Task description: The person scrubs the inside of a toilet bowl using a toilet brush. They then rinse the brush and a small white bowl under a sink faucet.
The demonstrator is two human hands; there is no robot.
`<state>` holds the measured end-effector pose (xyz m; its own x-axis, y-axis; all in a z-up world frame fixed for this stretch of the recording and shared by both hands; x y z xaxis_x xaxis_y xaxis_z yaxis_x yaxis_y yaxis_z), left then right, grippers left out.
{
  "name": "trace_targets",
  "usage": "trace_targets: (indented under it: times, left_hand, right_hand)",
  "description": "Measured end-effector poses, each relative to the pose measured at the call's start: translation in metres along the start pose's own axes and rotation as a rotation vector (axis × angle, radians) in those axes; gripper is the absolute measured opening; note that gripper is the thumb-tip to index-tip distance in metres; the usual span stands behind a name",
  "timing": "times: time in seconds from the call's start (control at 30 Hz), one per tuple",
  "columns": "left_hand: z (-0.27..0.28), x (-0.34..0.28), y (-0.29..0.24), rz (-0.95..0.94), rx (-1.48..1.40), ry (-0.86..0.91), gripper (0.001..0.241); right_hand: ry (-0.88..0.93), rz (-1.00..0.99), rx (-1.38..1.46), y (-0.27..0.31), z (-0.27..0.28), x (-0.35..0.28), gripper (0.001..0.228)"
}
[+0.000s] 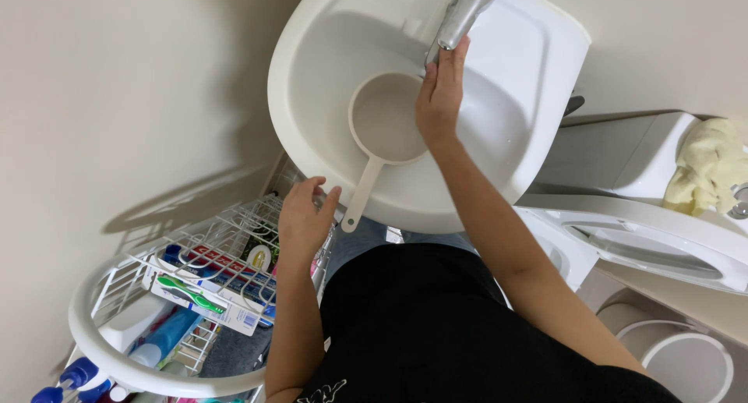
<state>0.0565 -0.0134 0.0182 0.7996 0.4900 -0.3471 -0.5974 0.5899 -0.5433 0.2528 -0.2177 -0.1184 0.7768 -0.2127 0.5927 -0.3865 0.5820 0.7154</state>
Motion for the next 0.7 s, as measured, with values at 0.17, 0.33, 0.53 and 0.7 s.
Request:
trace_targets:
  times: [0.17,0.33,0.53,0.7]
  left_hand:
    - [0.006,-0.005,-0.015,-0.028,-0.203,0.016,0.042]
    - [-0.005,-0.010,-0.004,-0.056,-0.355,0.039,0.038]
    - [-0.010,-0.016,-0.001,-0.032,-0.420,0.161,0.040]
    - [-0.007,-0.031,0.008,-0.073,-0.397,0.192,0.038]
  right_hand:
    - [-0.108,-0.936,0.529,0.019,-0.010,0.009,0.055]
    - [-0.258,-1.397,0.970,0.029,0.003,0.053,0.061]
    - [0.240,-1.233,0.700,0.040,0.027,0.061,0.054]
    - [0.273,-1.236,0.579,0.026,0.019,0.057,0.037]
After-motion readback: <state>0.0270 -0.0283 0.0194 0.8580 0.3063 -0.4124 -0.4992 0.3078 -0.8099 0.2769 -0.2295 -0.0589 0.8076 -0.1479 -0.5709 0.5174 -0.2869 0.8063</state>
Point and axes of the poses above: each hand's wrist, its own x-axis towards the middle knuckle, its own z-axis out of the back of the hand, y = z × x, the point moved 1 cm from there along x, towards the middle knuckle, and after that the axes turned 13 degrees about -y, right-handed, at the moved point
